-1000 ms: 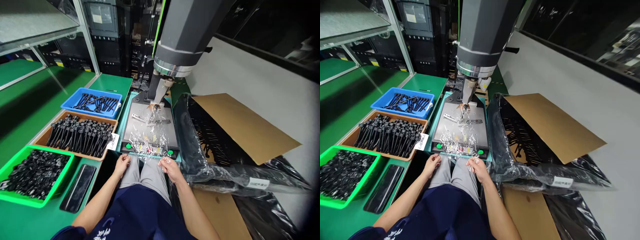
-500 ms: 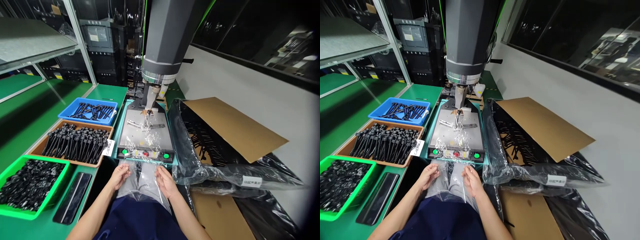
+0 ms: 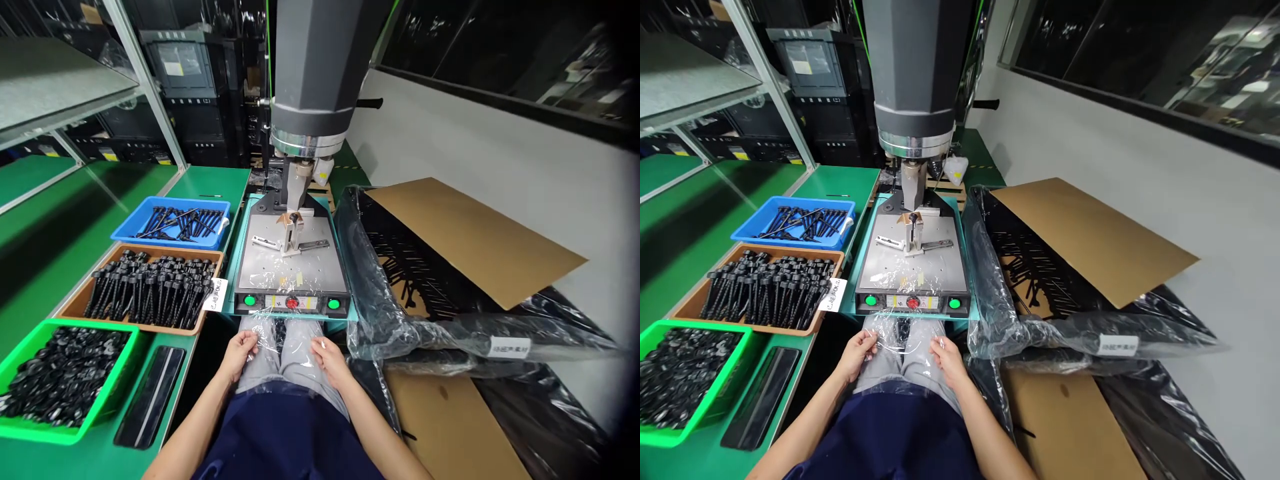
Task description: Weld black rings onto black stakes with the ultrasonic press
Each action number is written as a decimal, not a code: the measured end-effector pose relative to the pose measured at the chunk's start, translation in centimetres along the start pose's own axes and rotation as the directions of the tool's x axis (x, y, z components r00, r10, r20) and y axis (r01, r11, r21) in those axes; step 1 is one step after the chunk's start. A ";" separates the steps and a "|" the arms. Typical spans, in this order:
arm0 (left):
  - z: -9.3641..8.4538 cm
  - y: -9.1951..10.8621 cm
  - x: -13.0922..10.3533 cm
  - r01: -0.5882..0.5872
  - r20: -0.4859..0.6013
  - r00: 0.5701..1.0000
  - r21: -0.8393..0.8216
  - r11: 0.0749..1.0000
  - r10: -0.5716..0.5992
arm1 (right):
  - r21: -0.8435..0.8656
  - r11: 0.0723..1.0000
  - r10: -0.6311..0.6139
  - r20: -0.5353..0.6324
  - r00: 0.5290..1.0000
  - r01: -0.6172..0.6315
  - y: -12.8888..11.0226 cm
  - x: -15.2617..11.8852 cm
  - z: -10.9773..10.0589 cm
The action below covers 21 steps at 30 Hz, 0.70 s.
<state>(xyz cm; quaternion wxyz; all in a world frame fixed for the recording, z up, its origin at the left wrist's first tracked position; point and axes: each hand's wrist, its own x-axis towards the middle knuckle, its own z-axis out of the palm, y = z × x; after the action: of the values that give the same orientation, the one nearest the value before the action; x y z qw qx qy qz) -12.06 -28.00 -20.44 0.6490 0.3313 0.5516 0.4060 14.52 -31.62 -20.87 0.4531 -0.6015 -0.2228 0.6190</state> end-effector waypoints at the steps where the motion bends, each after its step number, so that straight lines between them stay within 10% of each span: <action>1: -0.1 -0.1 0.1 0.001 -0.002 1.000 0.025 1.000 -0.001 | -0.035 0.999 0.001 -0.027 1.000 -0.002 0.2 0.1 -0.2; 10: -0.8 -0.6 0.9 0.015 -0.050 0.999 0.365 0.931 0.004 | -0.318 0.936 -0.276 -0.385 0.881 0.154 -1.2 2.4 -2.5; 17: -1.4 2.3 -0.2 -0.002 -0.094 0.979 0.887 0.462 0.183 | -0.491 0.663 -0.692 -0.113 0.713 0.566 -14.1 6.1 1.5; 21: -1.2 3.7 -0.6 -0.052 -0.067 0.959 0.913 0.405 0.274 | -0.552 0.427 -0.828 0.079 0.555 0.716 -22.1 9.2 6.3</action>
<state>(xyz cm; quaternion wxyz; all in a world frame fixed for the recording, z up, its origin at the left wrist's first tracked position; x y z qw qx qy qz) -13.90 -26.94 -17.15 0.2652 0.6358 0.7114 0.1394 16.28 -11.50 -6.60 0.5238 -0.5889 -0.5861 0.1881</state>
